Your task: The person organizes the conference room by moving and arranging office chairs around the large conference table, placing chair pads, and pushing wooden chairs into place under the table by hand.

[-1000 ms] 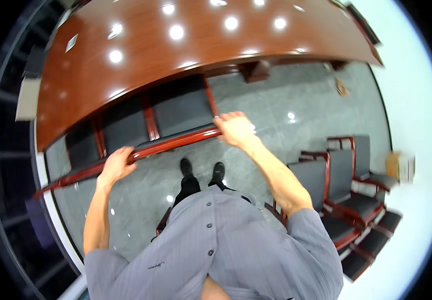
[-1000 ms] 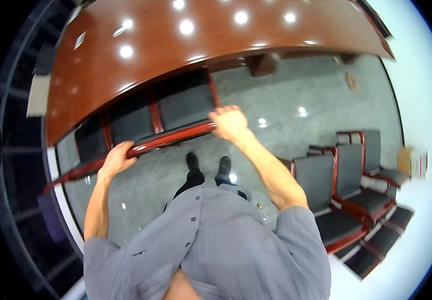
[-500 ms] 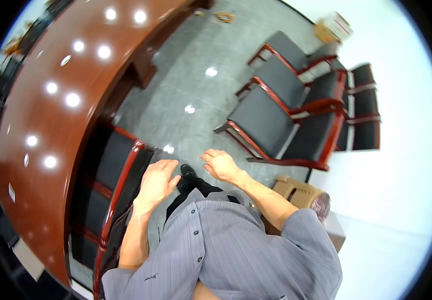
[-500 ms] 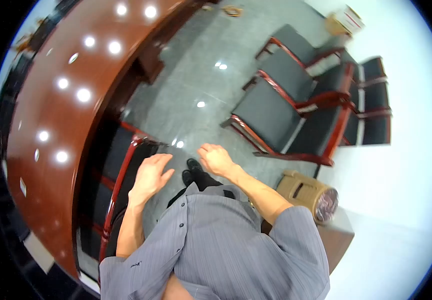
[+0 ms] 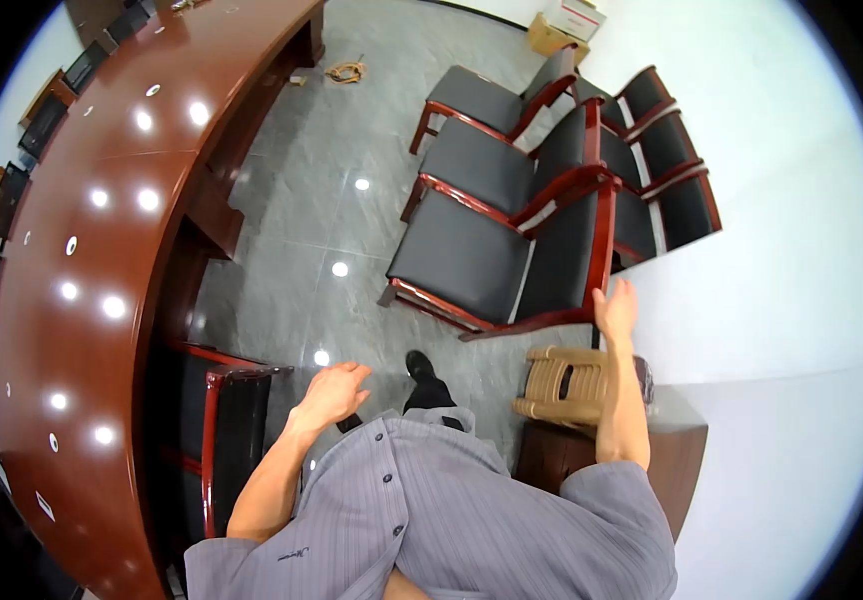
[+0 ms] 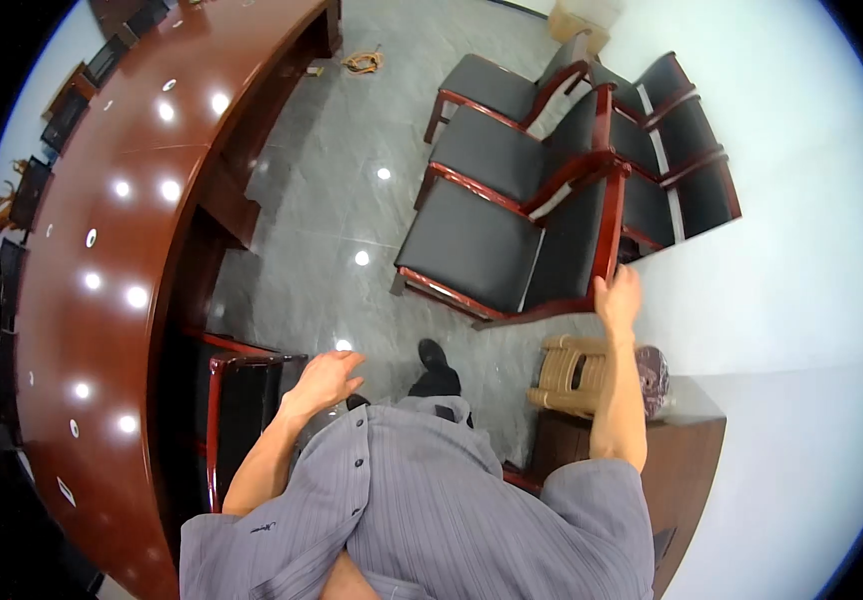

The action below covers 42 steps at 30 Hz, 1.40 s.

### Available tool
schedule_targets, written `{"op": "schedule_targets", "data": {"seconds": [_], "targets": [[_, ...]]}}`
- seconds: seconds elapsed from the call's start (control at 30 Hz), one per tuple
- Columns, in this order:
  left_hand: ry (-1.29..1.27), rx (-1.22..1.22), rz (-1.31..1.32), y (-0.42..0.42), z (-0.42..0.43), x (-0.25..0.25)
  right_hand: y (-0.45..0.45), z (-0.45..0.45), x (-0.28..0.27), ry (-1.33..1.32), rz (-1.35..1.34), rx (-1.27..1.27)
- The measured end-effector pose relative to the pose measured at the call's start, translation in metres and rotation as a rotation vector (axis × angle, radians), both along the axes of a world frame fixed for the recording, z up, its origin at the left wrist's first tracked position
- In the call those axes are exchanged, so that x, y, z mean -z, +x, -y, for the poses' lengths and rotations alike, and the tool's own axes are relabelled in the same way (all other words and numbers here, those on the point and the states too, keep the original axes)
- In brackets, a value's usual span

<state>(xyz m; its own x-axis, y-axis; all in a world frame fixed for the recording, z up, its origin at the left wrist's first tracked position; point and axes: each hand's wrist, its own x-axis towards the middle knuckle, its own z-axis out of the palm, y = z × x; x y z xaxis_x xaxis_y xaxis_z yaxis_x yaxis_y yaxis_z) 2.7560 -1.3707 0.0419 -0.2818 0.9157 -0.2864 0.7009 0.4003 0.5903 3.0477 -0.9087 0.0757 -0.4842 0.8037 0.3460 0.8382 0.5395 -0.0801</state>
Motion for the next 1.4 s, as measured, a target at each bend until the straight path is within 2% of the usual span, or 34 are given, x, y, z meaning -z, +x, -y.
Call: {"op": "schedule_targets", "data": {"seconds": [0.07, 0.13, 0.2, 0.27, 0.3, 0.37, 0.43, 0.47, 0.5, 0.53, 0.57, 0.63, 0.73, 0.77, 0.8, 0.83, 0.87, 0.93, 0.97, 1.0, 1.03, 1.07, 1.1, 1.17, 1.2, 1.23, 1.27, 1.33, 1.37, 1.4], "targets": [[-0.010, -0.048, -0.014, -0.004, -0.011, 0.008, 0.049, -0.085, 0.077, 0.082, -0.093, 0.086], [-0.036, -0.106, -0.020, -0.007, -0.024, 0.016, 0.041, -0.093, 0.046, -1.074, -0.418, 0.347], [-0.063, -0.153, -0.020, -0.005, -0.043, 0.019, 0.031, -0.094, 0.065, -1.286, -0.487, 0.256], [-0.064, -0.120, 0.018, 0.000, -0.070, 0.018, 0.022, -0.085, 0.066, -1.226, -0.534, 0.149], [-0.011, -0.081, 0.057, 0.001, -0.086, 0.024, 0.009, -0.070, 0.042, -1.277, -0.511, 0.152], [0.017, -0.065, 0.130, 0.008, -0.126, 0.015, -0.009, -0.051, 0.028, -1.357, -0.544, 0.073], [0.056, -0.012, 0.203, 0.015, -0.178, -0.001, -0.029, -0.035, 0.023, -1.336, -0.451, -0.113], [0.158, -0.016, 0.220, 0.019, -0.203, -0.014, -0.053, -0.016, -0.021, -1.391, -0.332, -0.098], [0.257, -0.026, 0.240, 0.024, -0.223, -0.026, -0.062, -0.008, -0.010, -1.444, -0.420, -0.232], [0.254, -0.012, 0.244, 0.028, -0.238, -0.037, -0.076, 0.003, -0.019, -1.401, -0.308, -0.286], [0.294, -0.023, 0.287, 0.031, -0.250, -0.047, -0.088, 0.012, -0.024, -1.476, -0.248, -0.353], [0.287, -0.091, 0.407, 0.039, -0.261, -0.060, -0.105, 0.034, -0.008, -1.585, -0.337, -0.575], [0.584, -0.180, 0.218, 0.043, -0.230, -0.014, -0.130, 0.060, 0.013, -1.896, -0.320, -0.626], [0.622, -0.470, 0.252, 0.050, -0.218, -0.011, -0.141, 0.067, 0.020, -1.911, -0.311, -0.713], [0.492, -0.664, 0.224, 0.051, -0.200, -0.008, -0.146, 0.077, 0.025, -1.933, -0.305, -0.790], [0.499, -0.826, 0.218, 0.049, -0.188, -0.002, -0.154, 0.077, 0.026, -1.900, -0.142, -0.842], [0.616, -1.004, 0.264, 0.047, -0.180, 0.006, -0.160, 0.073, 0.025, -1.915, -0.116, -0.863], [0.652, -1.174, 0.211, 0.042, -0.162, 0.018, -0.159, 0.063, 0.018, -1.621, 0.229, -1.157], [0.630, -1.241, 0.172, 0.036, -0.148, 0.026, -0.153, 0.052, 0.013, -1.611, 0.207, -1.159], [0.607, -1.309, 0.133, 0.030, -0.136, 0.031, -0.145, 0.034, -0.001, -1.720, 0.145, -1.079], [0.591, -1.337, 0.215, 0.028, -0.134, 0.026, -0.139, 0.013, -0.024, -1.750, 0.082, -1.001], [0.595, -1.357, 0.295, 0.028, -0.132, 0.026, -0.129, -0.010, -0.036, -1.875, -0.053, -0.785], [0.613, -1.378, 0.328, 0.027, -0.131, 0.029, -0.120, -0.034, -0.042, -1.842, -0.259, -0.714], [0.646, -1.435, 0.384, 0.027, -0.129, 0.033, -0.106, -0.081, -0.025, -1.545, -0.553, -0.402], [0.659, -1.468, 0.413, 0.027, -0.129, 0.033, -0.104, -0.100, -0.003, -1.399, -0.609, -0.191], [0.638, -1.497, 0.408, 0.028, -0.129, 0.033, -0.097, -0.123, 0.031, -1.384, -0.562, -0.056], [0.616, -1.519, 0.406, 0.027, -0.130, 0.033, -0.083, -0.145, 0.074, -1.474, -0.450, 0.040], [0.699, -1.539, 0.608, 0.025, -0.125, 0.041, -0.088, -0.139, 0.099, -2.098, -0.253, 0.258], [0.741, -1.532, 0.659, 0.024, -0.122, 0.046, -0.095, -0.131, 0.102, -2.145, -0.242, 0.207], [0.643, -1.559, 0.674, 0.024, -0.119, 0.048, -0.105, -0.112, 0.091, -2.191, -0.231, 0.165]]}}
